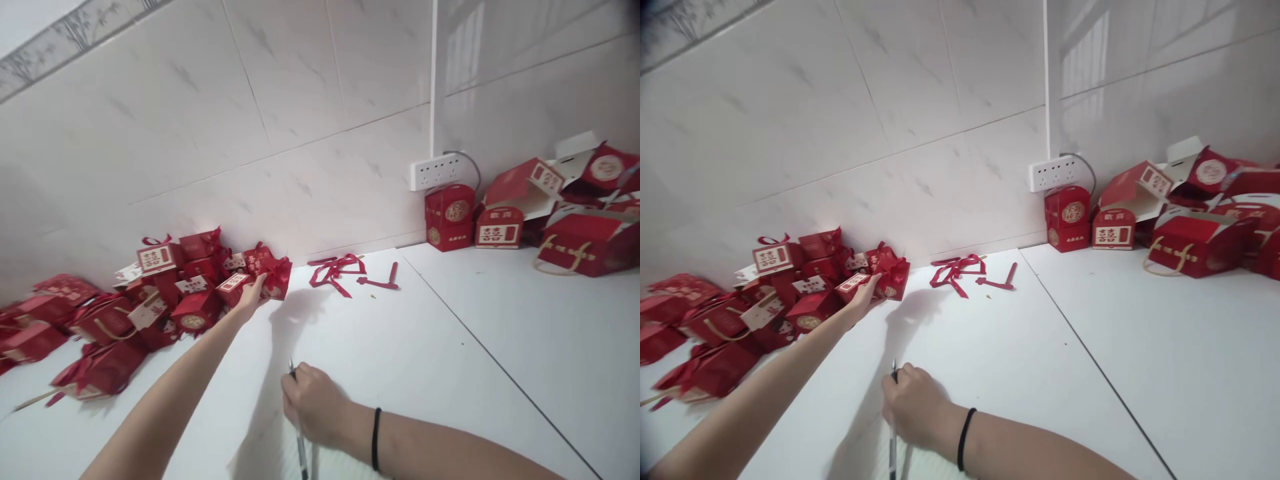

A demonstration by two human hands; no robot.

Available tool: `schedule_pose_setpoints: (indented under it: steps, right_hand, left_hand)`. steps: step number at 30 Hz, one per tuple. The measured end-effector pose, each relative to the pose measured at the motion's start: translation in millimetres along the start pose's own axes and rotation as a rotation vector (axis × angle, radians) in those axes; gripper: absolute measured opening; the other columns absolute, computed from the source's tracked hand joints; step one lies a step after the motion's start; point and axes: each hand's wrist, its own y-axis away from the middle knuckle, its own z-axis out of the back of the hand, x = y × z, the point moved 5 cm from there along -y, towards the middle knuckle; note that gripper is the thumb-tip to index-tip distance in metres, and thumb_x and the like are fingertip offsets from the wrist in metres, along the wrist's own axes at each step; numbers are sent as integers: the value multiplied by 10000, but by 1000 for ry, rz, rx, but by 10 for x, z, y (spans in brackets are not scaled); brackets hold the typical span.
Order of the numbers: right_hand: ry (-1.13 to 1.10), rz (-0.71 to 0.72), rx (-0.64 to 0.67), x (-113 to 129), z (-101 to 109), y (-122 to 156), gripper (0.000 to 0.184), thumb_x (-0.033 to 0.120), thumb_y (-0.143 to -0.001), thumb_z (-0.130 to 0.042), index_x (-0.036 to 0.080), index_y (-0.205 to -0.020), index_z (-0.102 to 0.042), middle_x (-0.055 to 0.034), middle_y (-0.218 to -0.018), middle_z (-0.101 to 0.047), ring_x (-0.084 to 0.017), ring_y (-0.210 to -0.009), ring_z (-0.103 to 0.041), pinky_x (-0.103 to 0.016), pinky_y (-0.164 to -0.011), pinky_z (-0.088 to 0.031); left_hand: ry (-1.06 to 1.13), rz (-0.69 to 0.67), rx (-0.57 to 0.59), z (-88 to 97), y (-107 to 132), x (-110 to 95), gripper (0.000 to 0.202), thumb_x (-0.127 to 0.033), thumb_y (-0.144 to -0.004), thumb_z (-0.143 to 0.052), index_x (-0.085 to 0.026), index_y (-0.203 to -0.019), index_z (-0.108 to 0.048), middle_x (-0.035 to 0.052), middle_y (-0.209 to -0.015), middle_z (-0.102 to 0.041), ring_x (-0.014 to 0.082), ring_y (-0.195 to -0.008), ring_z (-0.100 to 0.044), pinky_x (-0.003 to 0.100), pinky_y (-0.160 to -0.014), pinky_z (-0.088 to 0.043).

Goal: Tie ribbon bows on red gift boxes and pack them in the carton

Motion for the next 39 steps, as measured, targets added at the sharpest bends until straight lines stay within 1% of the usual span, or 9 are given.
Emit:
schedule_pose_setpoints:
  steps: [3, 7, 12, 14, 18, 22, 26, 34, 39]
  right_hand:
    - [-52, -27, -10, -11, 38, 9, 45, 122, -796, -481, 150, -811, -512, -64, -725, -520, -195, -713, -490, -268, -628, -409]
    - [-213, -132, 6, -68, 34, 46, 53, 111, -804, -482, 144, -808, -524, -67, -736, -525, -180, -652, -507, -270, -596, -409]
    - [-654, -280, -71, -200, 86, 59, 124, 272, -875, -437, 173, -837, -502, -61, -780, -573, -186, -690, -550, -314, -647, -436]
    - [-817, -313, -150, -264, 196, -24, 226, 398, -869, -450, 178, -900, -494, -84, -894, -591, -195, -765, -566, -337, -700, -449]
    - [-1008, -333, -190, -280, 595, -386, 388, 544, -790, -511, 171, -890, -476, -103, -982, -574, -210, -839, -559, -337, -689, -474]
    - [-826, -183, 165, -27, 916, -734, 353, 507, -778, -549, 154, -778, -535, -23, -701, -553, -158, -651, -522, -275, -587, -450]
    - [-685, -110, 319, 98, 985, -765, 273, 411, -792, -552, 151, -710, -552, -14, -645, -556, -130, -566, -497, -230, -501, -396]
    - [-377, -48, 295, 95, 1118, -567, 155, 270, -849, -516, 180, -724, -534, 19, -619, -563, -122, -546, -508, -226, -501, -356]
    - [-419, -7, 154, 169, 1204, -549, 136, 219, -860, -510, 177, -731, -519, 13, -658, -580, -121, -568, -539, -225, -526, -377]
  left_hand:
    - [163, 28, 40, 356, 373, -3, 332, -418, -844, -372, -173, -1049, -466, 82, -990, -599, 154, -839, -619, 265, -731, -538]
    - [434, 134, 75, 776, 1155, 67, 243, -345, -801, -415, -186, -966, -495, 51, -936, -610, 147, -747, -620, 334, -751, -547]
    - [449, 121, 99, 936, 1864, 329, 239, -288, -796, -325, -180, -924, -496, 62, -1015, -596, 156, -907, -593, 302, -823, -517]
    - [457, 164, 157, 894, 1919, 508, 238, -343, -798, -382, -182, -924, -505, 64, -965, -598, 155, -880, -585, 291, -819, -510]
    - [429, 154, 429, 765, 1862, 666, 310, -426, -765, -491, -184, -953, -538, 37, -898, -591, 138, -814, -566, 277, -806, -485]
    - [282, 89, 629, 747, 1934, 630, 380, -468, -748, -502, -159, -965, -545, 33, -890, -600, 147, -784, -565, 306, -787, -456]
    - [-30, 61, 687, 794, 2061, 629, 472, -500, -715, -545, -214, -1086, -488, 33, -1040, -587, 193, -960, -540, 340, -823, -421]
    - [-192, -59, 735, 742, 2012, 578, 344, -476, -799, -427, -193, -969, -521, 33, -1027, -562, 176, -941, -513, 295, -777, -415]
    - [-201, -147, 767, 726, 2048, 512, 334, -435, -802, -447, -198, -1024, -527, 16, -948, -567, 148, -832, -504, 254, -703, -397]
